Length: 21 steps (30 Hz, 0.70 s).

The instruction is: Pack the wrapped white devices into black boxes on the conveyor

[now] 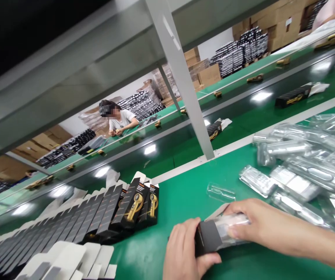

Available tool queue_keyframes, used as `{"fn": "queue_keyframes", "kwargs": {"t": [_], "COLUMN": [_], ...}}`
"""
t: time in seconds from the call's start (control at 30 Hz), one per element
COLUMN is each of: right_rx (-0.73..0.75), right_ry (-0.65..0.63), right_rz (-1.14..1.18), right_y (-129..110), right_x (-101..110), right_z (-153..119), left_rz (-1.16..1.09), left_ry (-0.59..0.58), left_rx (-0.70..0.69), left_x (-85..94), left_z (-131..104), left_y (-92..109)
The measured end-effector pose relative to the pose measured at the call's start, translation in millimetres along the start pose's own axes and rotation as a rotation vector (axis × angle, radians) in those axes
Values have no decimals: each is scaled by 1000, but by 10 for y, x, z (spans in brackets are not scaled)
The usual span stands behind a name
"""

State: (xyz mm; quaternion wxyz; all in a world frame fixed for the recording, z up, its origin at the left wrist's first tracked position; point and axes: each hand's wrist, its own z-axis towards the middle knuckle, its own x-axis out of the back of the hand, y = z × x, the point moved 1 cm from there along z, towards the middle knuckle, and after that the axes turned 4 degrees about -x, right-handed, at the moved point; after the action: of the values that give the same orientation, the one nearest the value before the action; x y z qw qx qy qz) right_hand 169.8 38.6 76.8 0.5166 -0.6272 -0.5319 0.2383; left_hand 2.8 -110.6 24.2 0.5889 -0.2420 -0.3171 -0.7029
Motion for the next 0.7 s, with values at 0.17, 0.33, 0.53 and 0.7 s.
{"fn": "queue_keyframes", "kwargs": {"t": [0.17,0.33,0.53,0.7], "right_rx": [-3,-118,133,395], "right_ry": [72,131,534,787], "right_rz": [-37,-27,-300,-742], "right_y": [-6,197,444,818], "right_x": [-133,-140,54,3], "right_z": [89,146,38,389], "left_rz": [-14,-9,-79,98], "left_ry": [-29,-273,-629,-552], "left_rx": [-44,10,127,225], "left_x": [-8,-1,375,295], "left_z": [19,9,581,1589], "left_y": [-12,42,-264,-1140]}}
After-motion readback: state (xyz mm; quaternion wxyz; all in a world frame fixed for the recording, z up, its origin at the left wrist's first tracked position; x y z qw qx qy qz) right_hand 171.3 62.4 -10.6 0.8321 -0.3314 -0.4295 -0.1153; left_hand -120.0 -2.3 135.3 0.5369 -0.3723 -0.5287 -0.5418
